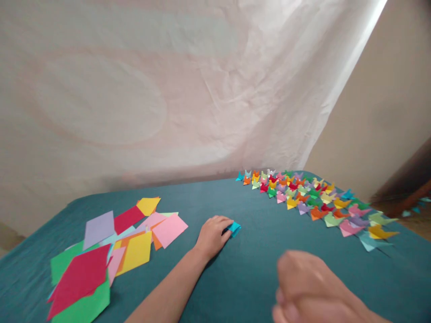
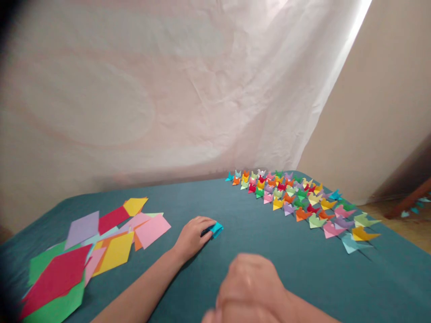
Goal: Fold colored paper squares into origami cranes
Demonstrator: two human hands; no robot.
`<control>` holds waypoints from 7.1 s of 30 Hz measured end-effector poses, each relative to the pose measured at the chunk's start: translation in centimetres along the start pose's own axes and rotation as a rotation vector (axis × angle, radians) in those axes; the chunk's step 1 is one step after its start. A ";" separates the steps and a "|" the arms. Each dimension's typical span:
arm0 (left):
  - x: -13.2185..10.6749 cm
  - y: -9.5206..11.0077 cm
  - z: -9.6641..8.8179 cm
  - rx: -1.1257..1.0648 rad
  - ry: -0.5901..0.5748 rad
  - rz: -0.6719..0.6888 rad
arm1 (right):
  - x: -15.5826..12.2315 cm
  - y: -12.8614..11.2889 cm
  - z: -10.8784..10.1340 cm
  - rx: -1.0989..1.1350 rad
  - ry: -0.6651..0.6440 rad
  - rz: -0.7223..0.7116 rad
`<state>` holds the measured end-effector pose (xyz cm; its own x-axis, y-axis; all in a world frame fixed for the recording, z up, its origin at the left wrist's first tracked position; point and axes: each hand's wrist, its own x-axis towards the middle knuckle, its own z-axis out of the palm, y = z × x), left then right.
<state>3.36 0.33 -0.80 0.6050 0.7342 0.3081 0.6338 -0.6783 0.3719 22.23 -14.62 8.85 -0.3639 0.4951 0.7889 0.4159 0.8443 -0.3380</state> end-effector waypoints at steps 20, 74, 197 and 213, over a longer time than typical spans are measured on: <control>0.9 0.3 0.6 -0.133 0.050 -0.191 | -2.0 16.9 7.1 0.153 -0.256 0.640; 0.8 0.1 1.3 -0.174 0.100 -0.224 | -1.3 16.3 8.3 -0.031 -0.297 0.671; 0.8 0.7 0.3 -0.198 0.045 -0.081 | -2.3 15.3 7.8 -0.142 -0.232 0.542; 0.3 1.1 0.3 -0.032 0.002 0.001 | -2.4 15.4 7.8 -0.173 -0.245 0.499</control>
<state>4.40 -0.18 -0.51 0.6047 0.7337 0.3099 0.6174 -0.6776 0.3995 22.99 -1.22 -2.22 -0.2621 0.8751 0.4068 0.7093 0.4605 -0.5337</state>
